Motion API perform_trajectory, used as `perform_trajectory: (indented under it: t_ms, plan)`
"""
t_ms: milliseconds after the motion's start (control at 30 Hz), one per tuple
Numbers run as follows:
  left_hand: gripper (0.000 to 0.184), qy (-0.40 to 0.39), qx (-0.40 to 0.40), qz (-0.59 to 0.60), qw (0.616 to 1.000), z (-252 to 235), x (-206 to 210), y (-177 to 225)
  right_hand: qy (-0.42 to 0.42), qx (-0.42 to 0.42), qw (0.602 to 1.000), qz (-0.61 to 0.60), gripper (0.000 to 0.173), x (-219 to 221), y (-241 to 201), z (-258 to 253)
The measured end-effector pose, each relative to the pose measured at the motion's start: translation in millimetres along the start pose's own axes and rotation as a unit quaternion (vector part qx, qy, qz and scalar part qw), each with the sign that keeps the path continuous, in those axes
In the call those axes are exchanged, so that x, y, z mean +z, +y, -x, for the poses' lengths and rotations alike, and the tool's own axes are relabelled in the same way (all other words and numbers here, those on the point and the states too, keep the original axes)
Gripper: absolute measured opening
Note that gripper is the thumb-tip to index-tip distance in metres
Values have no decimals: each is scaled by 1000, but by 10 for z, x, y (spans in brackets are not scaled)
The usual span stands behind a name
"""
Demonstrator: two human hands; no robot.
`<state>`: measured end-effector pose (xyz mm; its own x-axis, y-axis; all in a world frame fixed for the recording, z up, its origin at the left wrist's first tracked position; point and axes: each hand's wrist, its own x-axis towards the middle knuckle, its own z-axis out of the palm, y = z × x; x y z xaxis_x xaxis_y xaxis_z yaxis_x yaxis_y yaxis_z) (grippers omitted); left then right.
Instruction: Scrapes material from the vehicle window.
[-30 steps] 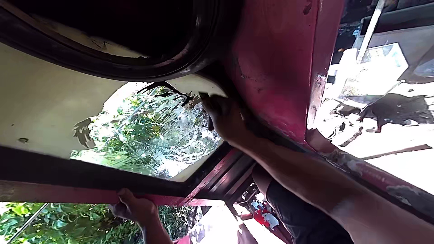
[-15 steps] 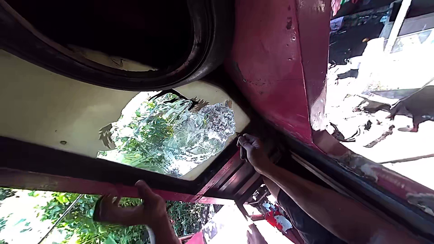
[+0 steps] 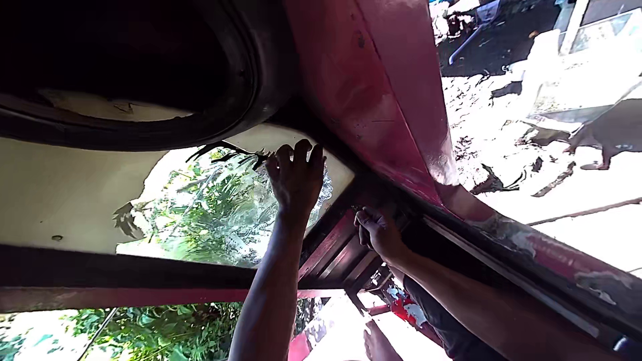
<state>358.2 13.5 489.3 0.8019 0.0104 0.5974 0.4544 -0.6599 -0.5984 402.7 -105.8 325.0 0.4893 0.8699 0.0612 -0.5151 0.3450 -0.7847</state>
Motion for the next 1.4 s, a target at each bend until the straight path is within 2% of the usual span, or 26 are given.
perform_trajectory:
  t_ms: [67, 267, 367, 500, 633, 700, 767, 867, 967, 1033, 1133, 1300, 1400]
  plan:
    - [15, 8, 0, 7, 1000, -36, -3, -1, 10, 6, 1000, -11, 30, -24, 18, 10]
    - [22, 48, -86, 41, 994, -51, -144, -53, -2, 6, 1000, -21, 31, 99, -66, -76]
    - [26, 5, -115, 85, 990, 80, -305, -135, -8, -29, 1000, 8, 30, 176, -245, -232]
    - [30, -50, -128, 136, 981, 613, -473, -219, 10, -86, 994, 67, 26, 285, -521, -568]
    - [20, -115, -131, 169, 970, 1371, -517, -281, -18, -64, 990, 128, 27, 381, -687, -815]
    - [18, -123, -130, 186, 966, 1692, -582, -299, -26, -61, 989, 131, 27, 442, -721, -881]
    - [18, -111, -143, 185, 966, 1954, -662, -318, -4, -104, 989, 102, 25, 515, -672, -947]
    - [19, -96, -198, 167, 961, 2250, -828, -347, 7, -124, 989, 84, 25, 571, -646, -950]
    - [22, -90, -295, 145, 940, 2475, -997, -347, 22, -117, 989, 84, 23, 559, -645, -905]
    - [27, -71, -363, 143, 918, 2609, -1069, -342, 29, -110, 989, 90, 24, 559, -663, -897]
    - [30, 3, -437, 179, 882, 2773, -1113, -333, 34, -94, 988, 117, 28, 588, -700, -920]
    - [16, 147, -485, 222, 833, 2947, -1106, -477, 59, -74, 983, 155, 28, 656, -778, -904]
    - [19, 196, -524, 231, 796, 2923, -1130, -589, 60, -80, 982, 161, 29, 588, -656, -1013]
